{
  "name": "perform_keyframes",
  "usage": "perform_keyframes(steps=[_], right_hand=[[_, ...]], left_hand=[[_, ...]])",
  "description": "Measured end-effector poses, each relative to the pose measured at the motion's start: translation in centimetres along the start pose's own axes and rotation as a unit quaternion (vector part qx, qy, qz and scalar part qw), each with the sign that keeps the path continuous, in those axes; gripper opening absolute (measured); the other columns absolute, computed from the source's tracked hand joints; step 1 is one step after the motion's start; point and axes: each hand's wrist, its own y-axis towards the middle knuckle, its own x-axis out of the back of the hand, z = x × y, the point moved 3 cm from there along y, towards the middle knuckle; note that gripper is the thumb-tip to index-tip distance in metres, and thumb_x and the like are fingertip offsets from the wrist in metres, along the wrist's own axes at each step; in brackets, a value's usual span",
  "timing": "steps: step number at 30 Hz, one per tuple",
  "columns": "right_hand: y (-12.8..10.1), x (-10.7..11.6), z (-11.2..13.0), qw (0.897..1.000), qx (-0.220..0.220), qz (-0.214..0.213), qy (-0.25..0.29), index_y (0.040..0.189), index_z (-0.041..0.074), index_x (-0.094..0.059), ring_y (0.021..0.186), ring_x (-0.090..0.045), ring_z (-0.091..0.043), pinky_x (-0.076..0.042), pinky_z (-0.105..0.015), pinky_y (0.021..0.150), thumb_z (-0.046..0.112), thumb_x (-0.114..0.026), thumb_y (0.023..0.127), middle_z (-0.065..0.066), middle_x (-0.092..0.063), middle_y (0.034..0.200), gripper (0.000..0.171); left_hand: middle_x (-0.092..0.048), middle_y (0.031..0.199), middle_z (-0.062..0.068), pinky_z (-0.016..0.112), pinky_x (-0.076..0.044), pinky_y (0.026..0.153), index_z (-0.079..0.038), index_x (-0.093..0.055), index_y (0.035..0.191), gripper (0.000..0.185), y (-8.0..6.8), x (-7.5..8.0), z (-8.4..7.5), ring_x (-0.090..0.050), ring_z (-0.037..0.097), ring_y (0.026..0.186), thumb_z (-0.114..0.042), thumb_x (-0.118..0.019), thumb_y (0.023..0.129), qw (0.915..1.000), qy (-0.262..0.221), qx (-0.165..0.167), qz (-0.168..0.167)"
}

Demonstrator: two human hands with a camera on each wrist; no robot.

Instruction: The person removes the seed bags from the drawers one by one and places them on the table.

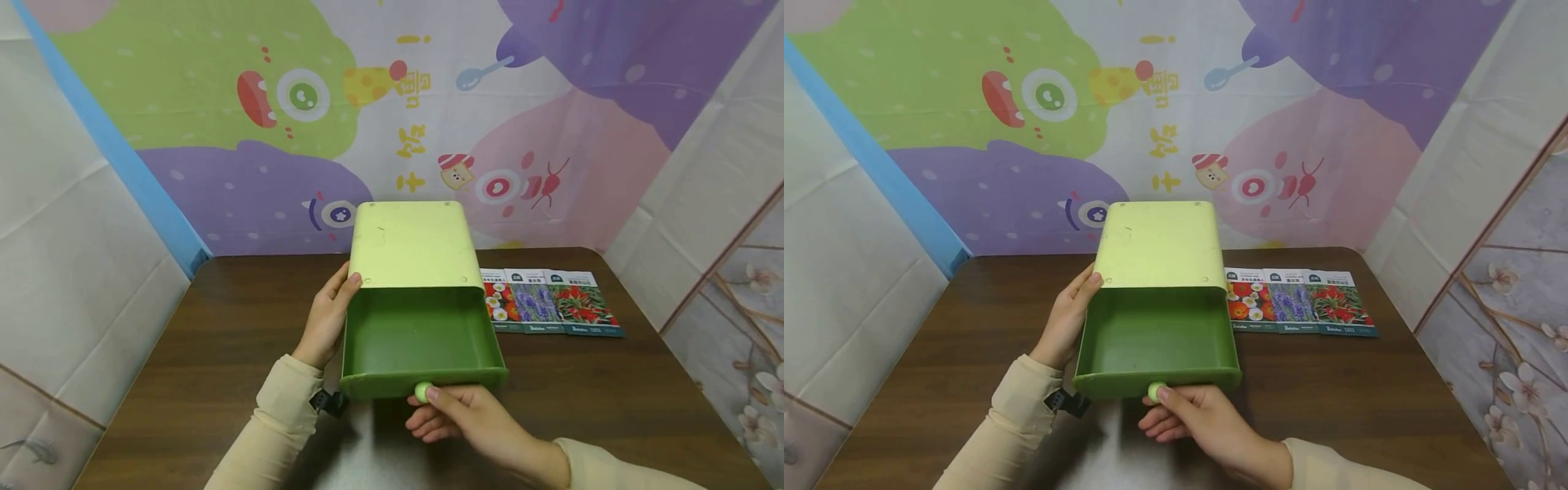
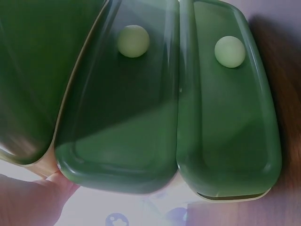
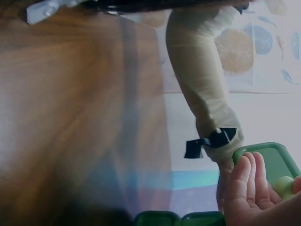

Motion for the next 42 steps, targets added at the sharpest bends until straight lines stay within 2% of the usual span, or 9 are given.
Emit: perform_keyframes(steps=[7,12,17,20,26,29,33,39,42], right_hand=[[0.8,0.2,1.4,1.0,0.004,-0.016,-0.004,0.12,-0.013,-0.061,0.089,-0.072,-0.014,-0.06,-0.031,0.08,0.035,-0.049,0.103,-0.005,-0.075,0.096,0.051],[1.5,0.5,2.1,1.0,0.009,-0.02,-0.014,0.119,-0.013,-0.061,0.089,-0.072,-0.016,-0.06,-0.033,0.082,0.036,-0.049,0.103,-0.006,-0.075,0.095,0.052],[2.9,1.2,2.5,0.999,0.006,-0.04,-0.021,0.119,-0.012,-0.061,0.089,-0.072,-0.017,-0.06,-0.036,0.083,0.039,-0.051,0.102,-0.007,-0.075,0.095,0.054],[3.9,1.7,2.6,0.998,0.004,-0.054,-0.023,0.12,-0.012,-0.061,0.088,-0.072,-0.017,-0.06,-0.036,0.083,0.04,-0.051,0.102,-0.007,-0.075,0.094,0.056],[5.4,2.5,3.0,0.997,0.01,-0.078,-0.025,0.121,-0.011,-0.062,0.089,-0.073,-0.019,-0.059,-0.041,0.087,0.041,-0.052,0.101,-0.006,-0.075,0.093,0.057],[5.9,2.7,3.2,0.996,0.018,-0.081,-0.027,0.121,-0.012,-0.061,0.089,-0.072,-0.019,-0.059,-0.039,0.086,0.04,-0.051,0.102,-0.007,-0.075,0.093,0.056],[6.4,2.9,3.5,0.996,0.021,-0.086,-0.027,0.123,-0.015,-0.058,0.088,-0.073,-0.017,-0.06,-0.035,0.084,0.039,-0.051,0.102,-0.006,-0.075,0.092,0.058],[7.2,3.2,3.7,0.995,0.015,-0.094,-0.023,0.126,-0.016,-0.055,0.086,-0.073,-0.016,-0.059,-0.037,0.086,0.039,-0.05,0.103,-0.005,-0.075,0.09,0.06],[7.6,3.2,3.9,0.995,0.01,-0.099,-0.015,0.127,-0.015,-0.055,0.085,-0.072,-0.015,-0.059,-0.039,0.087,0.038,-0.049,0.103,-0.003,-0.074,0.089,0.059]], left_hand=[[-0.03,0.16,0.002,0.041,-0.024,0.122,-0.015,-0.03,0.155,0.067,0.0,0.1,0.2,-0.025,0.02,0.149,-0.042,-0.055,0.099,1.0,0.0,0.009,-0.003],[-0.031,0.159,0.001,0.044,-0.034,0.117,-0.017,-0.031,0.154,0.067,-0.1,0.0,0.2,-0.031,0.02,0.146,-0.043,-0.056,0.099,0.9995,-0.019,0.023,-0.002],[-0.033,0.158,-0.001,0.043,-0.036,0.114,-0.019,-0.032,0.154,0.066,-0.1,0.1,0.2,-0.033,0.019,0.144,-0.045,-0.056,0.098,0.9993,-0.021,0.031,-0.006],[-0.034,0.157,0.0,0.044,-0.038,0.113,-0.018,-0.032,0.154,0.065,-0.1,0.0,0.2,-0.036,0.019,0.142,-0.043,-0.056,0.099,0.9987,-0.042,0.029,0.0],[-0.03,0.159,0.003,0.045,-0.021,0.122,-0.013,-0.031,0.154,0.065,-0.1,-0.2,0.1,-0.024,0.021,0.148,-0.037,-0.056,0.1,0.9986,-0.049,0.02,-0.002],[-0.029,0.16,0.004,0.046,-0.019,0.123,-0.012,-0.03,0.154,0.064,-0.1,-0.2,0.0,-0.022,0.022,0.149,-0.036,-0.056,0.1,0.9986,-0.048,0.02,-0.002],[-0.029,0.159,0.004,0.043,-0.028,0.119,-0.012,-0.028,0.155,0.064,-0.1,-0.3,-0.1,-0.028,0.02,0.146,-0.034,-0.054,0.101,0.997,-0.072,0.026,0.008],[-0.03,0.158,0.004,0.023,-0.042,0.105,-0.009,-0.025,0.155,0.061,-0.1,-0.3,-0.2,-0.035,0.016,0.141,-0.027,-0.05,0.103,0.9912,-0.127,0.027,0.026],[-0.033,0.156,0.006,0.018,-0.047,0.098,-0.008,-0.026,0.155,0.06,-0.1,-0.3,-0.2,-0.041,0.018,0.137,-0.026,-0.05,0.103,0.9894,-0.141,0.026,0.025]])
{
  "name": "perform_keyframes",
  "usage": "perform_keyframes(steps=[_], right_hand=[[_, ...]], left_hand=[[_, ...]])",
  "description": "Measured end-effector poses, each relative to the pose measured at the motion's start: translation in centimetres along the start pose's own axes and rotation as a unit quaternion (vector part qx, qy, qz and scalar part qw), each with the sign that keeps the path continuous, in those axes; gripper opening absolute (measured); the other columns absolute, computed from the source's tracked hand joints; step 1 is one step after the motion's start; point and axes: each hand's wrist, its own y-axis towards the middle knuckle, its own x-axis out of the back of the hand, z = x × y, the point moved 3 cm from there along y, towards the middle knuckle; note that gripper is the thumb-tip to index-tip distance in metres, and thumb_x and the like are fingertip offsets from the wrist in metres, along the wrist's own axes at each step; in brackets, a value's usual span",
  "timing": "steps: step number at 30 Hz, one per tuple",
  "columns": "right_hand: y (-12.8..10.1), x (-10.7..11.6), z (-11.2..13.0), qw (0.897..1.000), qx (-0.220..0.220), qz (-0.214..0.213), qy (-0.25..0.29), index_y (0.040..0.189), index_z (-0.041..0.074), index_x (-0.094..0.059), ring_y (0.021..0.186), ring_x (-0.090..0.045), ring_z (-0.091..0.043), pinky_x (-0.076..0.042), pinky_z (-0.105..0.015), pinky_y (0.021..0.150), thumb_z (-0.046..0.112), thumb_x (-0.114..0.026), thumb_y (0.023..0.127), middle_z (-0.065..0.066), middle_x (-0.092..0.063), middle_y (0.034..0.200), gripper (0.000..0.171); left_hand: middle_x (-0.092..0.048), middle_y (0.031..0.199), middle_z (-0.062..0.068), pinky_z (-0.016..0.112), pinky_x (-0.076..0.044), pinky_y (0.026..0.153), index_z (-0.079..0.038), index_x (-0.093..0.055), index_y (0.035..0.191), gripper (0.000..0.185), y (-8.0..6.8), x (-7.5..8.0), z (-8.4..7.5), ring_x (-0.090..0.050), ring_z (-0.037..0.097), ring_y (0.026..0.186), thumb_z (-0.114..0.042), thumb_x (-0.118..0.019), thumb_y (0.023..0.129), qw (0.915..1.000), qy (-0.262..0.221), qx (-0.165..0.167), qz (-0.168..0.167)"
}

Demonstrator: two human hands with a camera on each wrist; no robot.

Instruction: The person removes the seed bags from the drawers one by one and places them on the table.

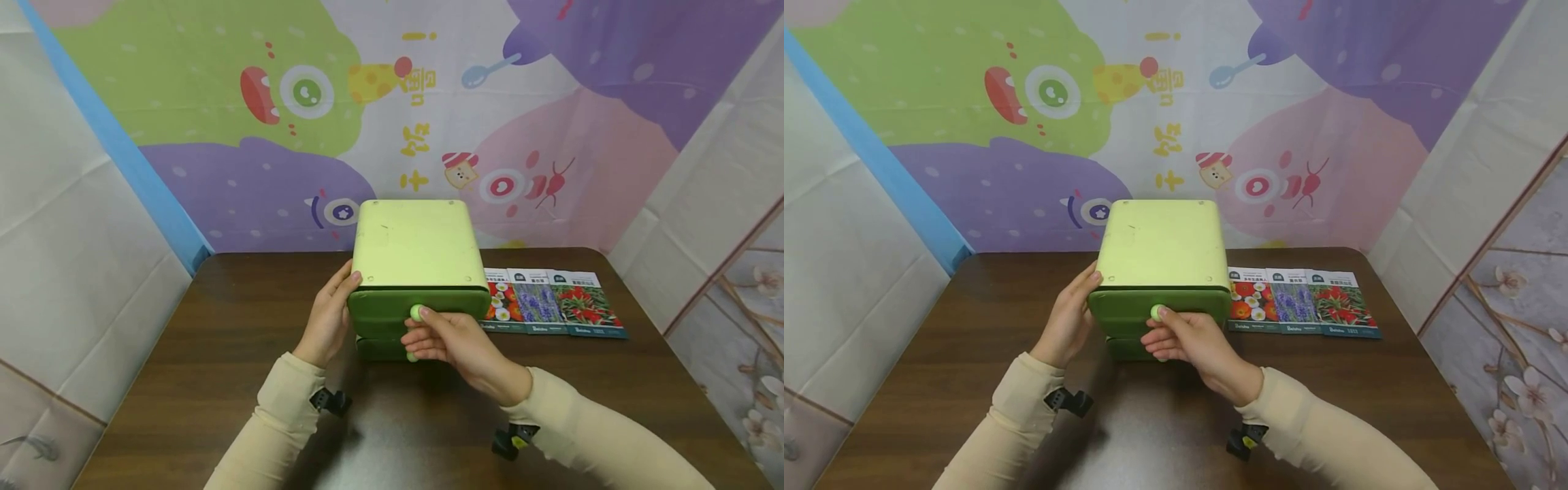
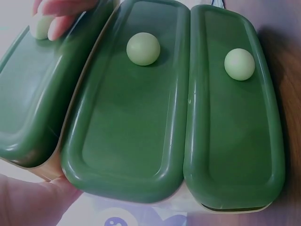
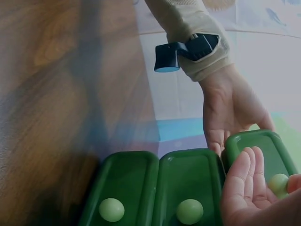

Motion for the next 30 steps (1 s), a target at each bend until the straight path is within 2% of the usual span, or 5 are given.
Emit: perform_keyframes(steps=[8,15,22,30], right_hand=[[0.9,0.3,0.2,0.999,-0.019,-0.023,0.014,0.126,-0.012,-0.057,0.085,-0.072,-0.016,-0.059,-0.035,0.084,0.036,-0.048,0.104,-0.002,-0.073,0.086,0.053],[1.3,0.4,0.2,0.999,-0.022,-0.028,0.013,0.125,-0.009,-0.059,0.087,-0.072,-0.018,-0.058,-0.039,0.088,0.036,-0.048,0.104,-0.002,-0.074,0.087,0.051],[1.5,0.5,0.3,1.0,-0.007,-0.025,0.009,0.123,-0.011,-0.06,0.084,-0.072,-0.016,-0.06,-0.033,0.081,0.035,-0.048,0.104,-0.002,-0.074,0.085,0.051],[1.4,0.6,0.0,1.0,-0.007,-0.018,0.008,0.125,-0.011,-0.059,0.083,-0.072,-0.015,-0.06,-0.036,0.084,0.037,-0.048,0.104,-0.001,-0.074,0.085,0.053]], left_hand=[[-0.034,0.156,0.009,0.019,-0.051,0.094,-0.007,-0.022,0.156,0.062,-0.1,-0.2,0.0,-0.044,0.019,0.133,-0.026,-0.048,0.103,0.9999,-0.011,-0.006,-0.001],[-0.029,0.159,0.009,0.02,-0.049,0.095,-0.006,-0.02,0.156,0.065,0.0,-0.3,0.0,-0.04,0.02,0.138,-0.028,-0.049,0.103,0.9999,-0.006,-0.009,-0.001],[-0.03,0.158,0.006,0.025,-0.042,0.085,-0.01,-0.024,0.156,0.063,0.0,-0.5,0.0,-0.037,0.021,0.135,-0.028,-0.052,0.102,0.9992,0.033,-0.014,-0.021],[-0.03,0.159,0.007,0.044,-0.034,0.107,-0.01,-0.025,0.156,0.063,0.0,-0.4,0.2,-0.035,0.025,0.139,-0.027,-0.052,0.102,0.9989,0.039,-0.012,-0.021]])
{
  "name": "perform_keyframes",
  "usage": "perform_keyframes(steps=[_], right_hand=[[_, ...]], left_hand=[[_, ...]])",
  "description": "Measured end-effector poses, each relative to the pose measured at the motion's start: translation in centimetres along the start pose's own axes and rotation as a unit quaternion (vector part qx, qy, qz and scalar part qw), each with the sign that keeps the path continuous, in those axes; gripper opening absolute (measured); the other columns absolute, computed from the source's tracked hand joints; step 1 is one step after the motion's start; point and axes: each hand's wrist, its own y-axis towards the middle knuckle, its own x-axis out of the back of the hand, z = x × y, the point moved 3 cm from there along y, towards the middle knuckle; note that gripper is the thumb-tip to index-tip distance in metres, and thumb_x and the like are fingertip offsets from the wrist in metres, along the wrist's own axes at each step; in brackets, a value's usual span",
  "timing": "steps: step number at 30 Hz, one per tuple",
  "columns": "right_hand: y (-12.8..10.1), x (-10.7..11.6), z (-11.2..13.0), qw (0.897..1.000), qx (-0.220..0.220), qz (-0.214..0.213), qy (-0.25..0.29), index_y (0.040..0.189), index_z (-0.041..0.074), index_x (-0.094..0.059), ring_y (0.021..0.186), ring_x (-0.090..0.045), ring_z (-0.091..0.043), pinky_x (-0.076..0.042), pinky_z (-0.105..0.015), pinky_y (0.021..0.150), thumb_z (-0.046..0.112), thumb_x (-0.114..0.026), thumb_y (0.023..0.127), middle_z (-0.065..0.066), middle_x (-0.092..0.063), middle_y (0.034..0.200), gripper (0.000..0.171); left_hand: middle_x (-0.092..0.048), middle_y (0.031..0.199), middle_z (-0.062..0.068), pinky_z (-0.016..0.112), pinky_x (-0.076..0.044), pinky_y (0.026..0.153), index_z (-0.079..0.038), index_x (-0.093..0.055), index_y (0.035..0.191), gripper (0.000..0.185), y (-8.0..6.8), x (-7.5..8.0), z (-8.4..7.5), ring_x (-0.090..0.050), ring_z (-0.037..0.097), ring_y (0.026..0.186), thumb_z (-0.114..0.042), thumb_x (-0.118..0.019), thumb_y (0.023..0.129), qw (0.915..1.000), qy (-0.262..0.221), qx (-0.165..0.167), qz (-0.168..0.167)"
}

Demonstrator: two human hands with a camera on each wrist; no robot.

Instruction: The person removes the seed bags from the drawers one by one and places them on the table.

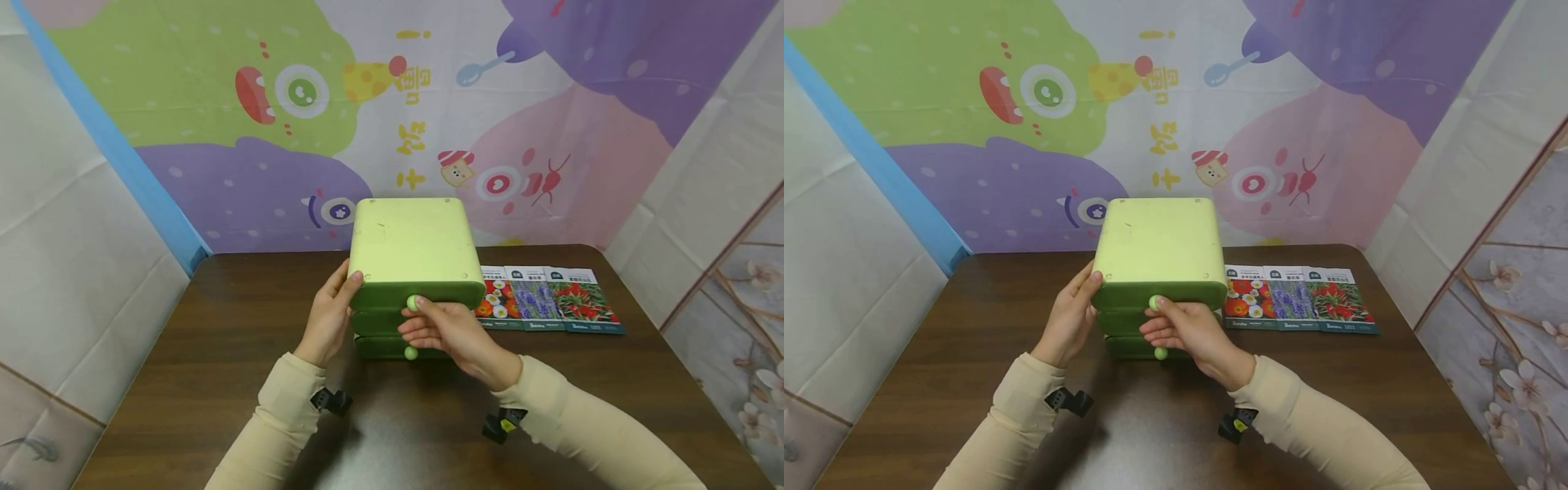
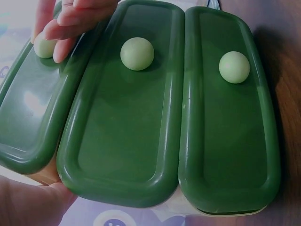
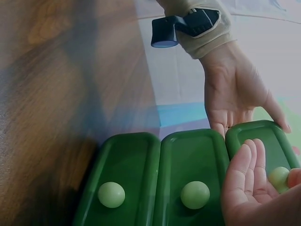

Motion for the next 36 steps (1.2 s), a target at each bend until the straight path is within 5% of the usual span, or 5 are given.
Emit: perform_keyframes(steps=[23,31,36], right_hand=[[-0.3,0.7,-0.1,1.0,-0.009,0.021,0.015,0.126,-0.013,-0.055,0.084,-0.073,-0.015,-0.059,-0.035,0.085,0.035,-0.054,0.102,-0.003,-0.074,0.09,0.054],[-1.2,1.9,-0.2,0.998,0.038,-0.001,-0.049,0.123,-0.014,-0.058,0.082,-0.072,-0.011,-0.06,-0.032,0.079,0.021,-0.051,0.103,-0.003,-0.074,0.093,0.041],[-1.4,2.1,-1.1,0.992,0.064,-0.009,-0.104,0.119,-0.012,-0.062,0.084,-0.072,-0.014,-0.06,-0.036,0.08,0.021,-0.056,0.101,-0.018,-0.073,0.102,0.038]], left_hand=[[-0.031,0.158,0.003,0.033,-0.032,0.091,-0.013,-0.027,0.156,0.064,-0.2,0.1,0.3,-0.036,0.02,0.137,-0.03,-0.054,0.1,0.9999,0.012,0.01,-0.004],[-0.029,0.159,0.003,0.034,-0.029,0.091,-0.013,-0.027,0.156,0.063,-0.1,0.2,0.3,-0.033,0.021,0.139,-0.029,-0.054,0.101,0.9999,0.012,0.008,-0.001],[-0.029,0.159,0.002,0.036,-0.028,0.091,-0.014,-0.026,0.156,0.064,-0.2,0.2,0.2,-0.033,0.02,0.139,-0.03,-0.054,0.101,0.9999,0.011,0.009,0.002]])
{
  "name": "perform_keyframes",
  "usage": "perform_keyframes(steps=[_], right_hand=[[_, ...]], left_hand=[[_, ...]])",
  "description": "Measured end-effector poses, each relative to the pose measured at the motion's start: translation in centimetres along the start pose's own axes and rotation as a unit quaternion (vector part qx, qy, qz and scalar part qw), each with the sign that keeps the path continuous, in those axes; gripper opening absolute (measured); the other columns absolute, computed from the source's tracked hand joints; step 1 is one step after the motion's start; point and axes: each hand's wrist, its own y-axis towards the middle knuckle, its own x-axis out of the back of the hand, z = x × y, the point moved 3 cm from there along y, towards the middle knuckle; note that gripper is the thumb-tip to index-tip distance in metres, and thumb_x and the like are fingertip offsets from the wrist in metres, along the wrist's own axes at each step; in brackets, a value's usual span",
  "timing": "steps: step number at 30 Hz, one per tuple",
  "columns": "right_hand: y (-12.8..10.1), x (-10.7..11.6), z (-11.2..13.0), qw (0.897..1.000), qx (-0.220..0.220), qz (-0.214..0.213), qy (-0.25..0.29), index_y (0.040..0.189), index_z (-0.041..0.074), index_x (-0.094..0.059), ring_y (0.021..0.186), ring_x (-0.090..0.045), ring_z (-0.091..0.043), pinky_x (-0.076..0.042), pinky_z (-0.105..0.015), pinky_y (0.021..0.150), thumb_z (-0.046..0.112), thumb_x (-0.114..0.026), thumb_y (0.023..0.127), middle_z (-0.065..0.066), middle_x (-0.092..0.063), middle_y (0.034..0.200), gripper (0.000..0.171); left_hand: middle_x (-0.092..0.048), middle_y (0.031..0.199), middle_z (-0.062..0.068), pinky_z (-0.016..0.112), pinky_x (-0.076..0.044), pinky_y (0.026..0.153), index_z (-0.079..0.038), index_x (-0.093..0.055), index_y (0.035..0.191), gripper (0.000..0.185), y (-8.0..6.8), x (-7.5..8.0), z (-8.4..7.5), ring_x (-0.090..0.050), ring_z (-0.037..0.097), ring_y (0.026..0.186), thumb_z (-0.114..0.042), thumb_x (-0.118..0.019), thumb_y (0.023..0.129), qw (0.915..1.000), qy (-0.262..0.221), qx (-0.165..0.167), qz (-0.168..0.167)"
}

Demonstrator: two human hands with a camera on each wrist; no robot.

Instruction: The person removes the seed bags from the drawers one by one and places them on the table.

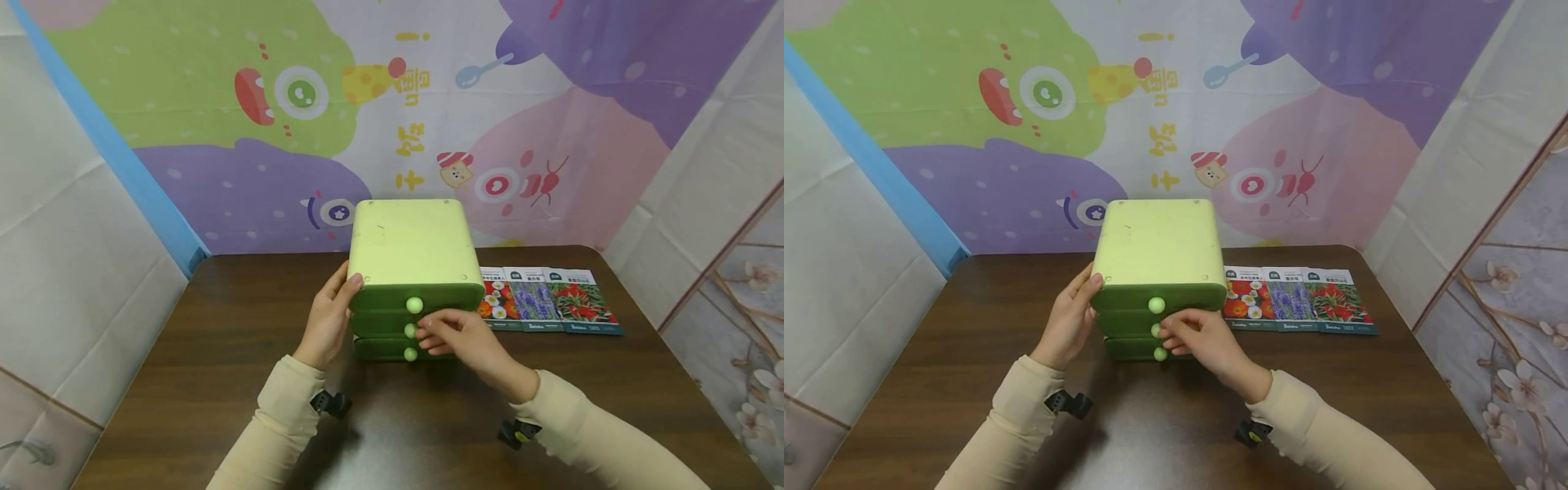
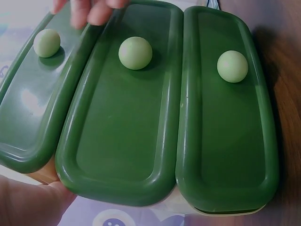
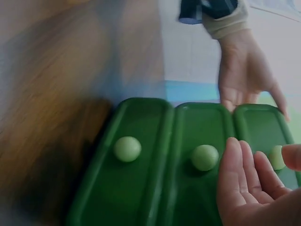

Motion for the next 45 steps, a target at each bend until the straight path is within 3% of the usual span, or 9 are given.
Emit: perform_keyframes(steps=[4,8,13,23,33,40,45], right_hand=[[0.1,-0.2,-1.4,0.999,0.007,-0.01,-0.047,0.113,-0.011,-0.065,0.087,-0.072,-0.023,-0.061,-0.036,0.077,0.023,-0.059,0.1,-0.028,-0.07,0.104,0.036],[0.5,-0.4,-2.9,0.998,-0.014,-0.015,-0.065,0.111,-0.012,-0.065,0.087,-0.071,-0.03,-0.061,-0.039,0.076,0.025,-0.06,0.099,-0.028,-0.07,0.101,0.04],[0.9,-0.8,-4.0,0.998,-0.043,-0.018,-0.048,0.114,-0.014,-0.064,0.083,-0.072,-0.025,-0.061,-0.04,0.077,0.026,-0.06,0.098,-0.026,-0.072,0.1,0.044],[1.7,-2.1,-4.5,0.996,-0.059,-0.063,0.004,0.106,-0.012,-0.07,0.076,-0.073,-0.017,-0.061,-0.039,0.074,0.036,-0.064,0.096,-0.021,-0.074,0.093,0.049],[2.1,-2.6,-4.6,0.993,-0.062,-0.097,0.039,0.103,-0.012,-0.071,0.071,-0.073,-0.013,-0.061,-0.039,0.074,0.031,-0.063,0.096,-0.019,-0.075,0.087,0.044],[2.1,-2.6,-4.8,0.992,-0.062,-0.092,0.062,0.106,-0.014,-0.069,0.07,-0.072,-0.012,-0.061,-0.037,0.074,0.03,-0.065,0.096,-0.015,-0.076,0.085,0.045],[2.3,-2.6,-5.1,0.991,-0.069,-0.087,0.077,0.107,-0.014,-0.069,0.07,-0.072,-0.012,-0.061,-0.037,0.074,0.028,-0.065,0.096,-0.012,-0.076,0.083,0.044]], left_hand=[[-0.028,0.16,0.002,0.035,-0.028,0.091,-0.015,-0.025,0.156,0.064,0.0,0.0,-0.1,-0.032,0.02,0.14,-0.03,-0.054,0.101,1.0,0.001,-0.001,0.003],[-0.029,0.159,0.002,0.034,-0.028,0.089,-0.015,-0.026,0.156,0.064,0.0,-0.1,-0.1,-0.033,0.02,0.138,-0.03,-0.054,0.1,1.0,0.002,0.0,0.0],[-0.03,0.158,0.001,0.032,-0.029,0.085,-0.015,-0.027,0.156,0.064,0.0,-0.1,0.0,-0.035,0.018,0.136,-0.03,-0.055,0.1,1.0,0.003,0.004,-0.003],[-0.03,0.159,0.0,0.029,-0.03,0.081,-0.015,-0.027,0.156,0.064,0.1,-0.1,0.0,-0.036,0.017,0.134,-0.031,-0.054,0.1,1.0,0.004,0.001,-0.002],[-0.031,0.158,-0.001,0.026,-0.032,0.077,-0.015,-0.028,0.155,0.063,0.1,-0.2,-0.1,-0.037,0.014,0.128,-0.029,-0.054,0.1,1.0,0.0,-0.003,-0.004],[-0.029,0.159,0.001,0.031,-0.036,0.09,-0.013,-0.026,0.156,0.064,0.1,-0.2,-0.1,-0.035,0.017,0.136,-0.029,-0.054,0.101,1.0,-0.002,-0.004,-0.001],[-0.027,0.16,0.002,0.037,-0.032,0.098,-0.013,-0.024,0.156,0.065,0.1,0.0,0.0,-0.03,0.019,0.141,-0.03,-0.054,0.101,1.0,-0.001,-0.003,0.002]])
